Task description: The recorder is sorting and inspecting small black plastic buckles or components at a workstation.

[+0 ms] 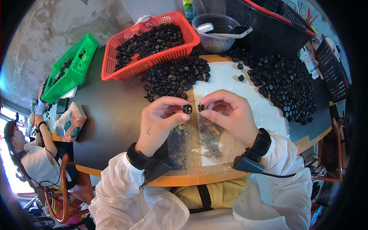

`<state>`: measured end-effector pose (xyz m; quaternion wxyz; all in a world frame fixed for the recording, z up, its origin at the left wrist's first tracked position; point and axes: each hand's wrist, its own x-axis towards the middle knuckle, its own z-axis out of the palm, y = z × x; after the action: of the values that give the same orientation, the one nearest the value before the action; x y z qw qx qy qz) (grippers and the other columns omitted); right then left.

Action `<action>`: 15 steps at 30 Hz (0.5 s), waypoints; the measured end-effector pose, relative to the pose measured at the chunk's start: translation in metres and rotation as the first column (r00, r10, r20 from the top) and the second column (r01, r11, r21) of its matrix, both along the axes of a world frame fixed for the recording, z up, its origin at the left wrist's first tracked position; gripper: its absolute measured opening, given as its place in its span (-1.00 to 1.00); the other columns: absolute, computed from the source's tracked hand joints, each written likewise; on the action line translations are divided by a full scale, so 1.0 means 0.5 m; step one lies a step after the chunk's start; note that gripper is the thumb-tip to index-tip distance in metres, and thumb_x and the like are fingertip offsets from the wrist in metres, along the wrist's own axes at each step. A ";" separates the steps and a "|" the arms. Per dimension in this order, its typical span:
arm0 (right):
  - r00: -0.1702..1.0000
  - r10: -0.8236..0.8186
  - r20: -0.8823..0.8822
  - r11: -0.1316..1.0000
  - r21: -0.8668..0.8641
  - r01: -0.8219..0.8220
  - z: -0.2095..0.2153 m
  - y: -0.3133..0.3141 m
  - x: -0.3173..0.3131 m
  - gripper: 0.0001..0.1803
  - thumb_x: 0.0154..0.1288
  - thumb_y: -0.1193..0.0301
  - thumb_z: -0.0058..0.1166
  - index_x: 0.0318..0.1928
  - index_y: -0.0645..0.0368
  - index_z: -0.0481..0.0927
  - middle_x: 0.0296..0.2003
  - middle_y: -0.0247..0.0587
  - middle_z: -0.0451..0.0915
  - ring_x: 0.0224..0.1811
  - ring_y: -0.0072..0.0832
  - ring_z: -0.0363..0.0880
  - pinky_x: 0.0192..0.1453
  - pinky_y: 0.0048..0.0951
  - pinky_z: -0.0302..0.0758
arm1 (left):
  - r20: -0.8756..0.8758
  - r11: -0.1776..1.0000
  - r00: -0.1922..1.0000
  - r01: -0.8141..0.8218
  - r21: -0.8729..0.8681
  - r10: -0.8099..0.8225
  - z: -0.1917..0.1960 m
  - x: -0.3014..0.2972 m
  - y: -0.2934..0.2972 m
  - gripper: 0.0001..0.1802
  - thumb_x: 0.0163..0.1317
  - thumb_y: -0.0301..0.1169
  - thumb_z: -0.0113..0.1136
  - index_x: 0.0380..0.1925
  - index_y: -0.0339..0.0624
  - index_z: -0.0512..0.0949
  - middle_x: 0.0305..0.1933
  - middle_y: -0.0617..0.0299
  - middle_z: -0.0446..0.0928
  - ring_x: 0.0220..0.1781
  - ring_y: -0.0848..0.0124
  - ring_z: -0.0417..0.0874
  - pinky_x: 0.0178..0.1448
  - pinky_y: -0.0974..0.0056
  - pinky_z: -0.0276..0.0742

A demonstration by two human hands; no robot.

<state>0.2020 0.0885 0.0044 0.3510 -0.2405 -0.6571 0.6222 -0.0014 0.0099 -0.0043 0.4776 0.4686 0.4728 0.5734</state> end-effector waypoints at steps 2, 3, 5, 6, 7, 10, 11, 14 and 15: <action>1.000 -0.008 -0.005 0.999 0.040 0.008 -0.002 -0.003 -0.001 -0.76 0.21 0.59 0.27 -0.08 0.28 0.63 -0.18 -0.30 0.65 -0.19 -0.65 0.61 -0.06 -0.58 0.57 | -0.005 1.000 1.000 0.013 0.006 -0.013 -0.002 0.003 -0.001 -0.66 0.13 -0.59 0.38 -0.07 -0.28 0.58 -0.14 0.24 0.64 -0.17 0.54 0.65 -0.02 0.43 0.57; 1.000 -0.015 -0.008 0.996 0.084 0.015 -0.002 -0.005 -0.002 -0.77 0.20 0.58 0.29 -0.11 0.28 0.65 -0.18 -0.29 0.65 -0.20 -0.63 0.62 -0.08 -0.57 0.59 | -0.008 1.000 1.000 0.025 0.015 -0.025 -0.003 0.005 -0.001 -0.67 0.12 -0.60 0.39 -0.08 -0.28 0.59 -0.16 0.25 0.64 -0.17 0.54 0.65 -0.02 0.43 0.57; 0.999 -0.030 -0.014 0.990 0.141 0.031 -0.004 -0.007 -0.004 -0.78 0.18 0.58 0.30 -0.13 0.27 0.66 -0.19 -0.27 0.66 -0.21 -0.61 0.64 -0.10 -0.56 0.59 | 0.013 0.999 0.999 0.033 0.022 -0.034 -0.003 0.009 -0.003 -0.67 0.11 -0.61 0.39 -0.08 -0.28 0.59 -0.16 0.24 0.64 -0.16 0.53 0.65 -0.02 0.43 0.57; 0.999 -0.041 -0.018 0.978 0.203 0.044 -0.005 -0.007 -0.005 -0.78 0.16 0.57 0.32 -0.15 0.25 0.67 -0.20 -0.25 0.67 -0.23 -0.58 0.65 -0.12 -0.55 0.60 | 0.036 0.999 0.999 0.039 0.035 -0.040 -0.003 0.010 -0.004 -0.67 0.11 -0.62 0.39 -0.08 -0.28 0.59 -0.16 0.24 0.63 -0.15 0.52 0.66 -0.02 0.43 0.57; 0.999 -0.043 -0.019 0.979 0.198 0.046 -0.004 -0.008 -0.006 -0.78 0.16 0.57 0.32 -0.15 0.25 0.67 -0.20 -0.25 0.67 -0.23 -0.58 0.65 -0.12 -0.55 0.60 | 0.035 0.999 0.999 0.040 0.030 -0.041 -0.004 0.010 -0.004 -0.67 0.11 -0.62 0.39 -0.08 -0.28 0.59 -0.16 0.24 0.63 -0.15 0.52 0.66 -0.02 0.43 0.57; 0.997 -0.073 0.012 0.956 0.285 0.067 -0.003 -0.009 -0.007 -0.77 0.12 0.55 0.34 -0.16 0.22 0.69 -0.23 -0.23 0.68 -0.25 -0.55 0.67 -0.15 -0.53 0.61 | 0.003 0.999 0.999 0.040 0.035 -0.040 -0.003 0.008 -0.005 -0.66 0.11 -0.63 0.38 -0.08 -0.30 0.59 -0.14 0.22 0.63 -0.12 0.49 0.66 0.00 0.40 0.59; 0.997 -0.080 0.012 0.952 0.296 0.073 -0.004 -0.009 -0.006 -0.76 0.10 0.55 0.35 -0.16 0.21 0.69 -0.25 -0.22 0.68 -0.26 -0.54 0.67 -0.15 -0.53 0.61 | -0.002 0.998 0.999 0.045 0.046 -0.045 -0.002 0.009 -0.005 -0.67 0.11 -0.63 0.38 -0.08 -0.31 0.59 -0.12 0.20 0.62 -0.11 0.48 0.67 0.02 0.39 0.60; 0.996 -0.090 0.015 0.947 0.312 0.080 -0.008 -0.008 -0.006 -0.75 0.09 0.55 0.35 -0.16 0.21 0.69 -0.26 -0.22 0.68 -0.28 -0.53 0.67 -0.16 -0.53 0.61 | -0.035 0.997 0.998 0.051 0.058 -0.049 0.000 0.010 -0.004 -0.67 0.11 -0.64 0.38 -0.09 -0.33 0.59 -0.10 0.18 0.62 -0.10 0.47 0.67 0.03 0.37 0.61; 0.995 -0.094 0.019 0.945 0.318 0.083 -0.009 -0.008 -0.006 -0.75 0.09 0.55 0.35 -0.17 0.21 0.69 -0.27 -0.23 0.68 -0.28 -0.52 0.67 -0.16 -0.53 0.60 | -0.063 0.997 0.997 0.054 0.059 -0.050 -0.001 0.010 -0.004 -0.67 0.11 -0.64 0.38 -0.10 -0.34 0.59 -0.10 0.17 0.62 -0.10 0.46 0.67 0.03 0.37 0.61</action>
<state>0.1991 0.0846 -0.0003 0.4015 -0.2210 -0.7427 0.4882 0.0036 0.0079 -0.0046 0.4631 0.5125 0.4574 0.5601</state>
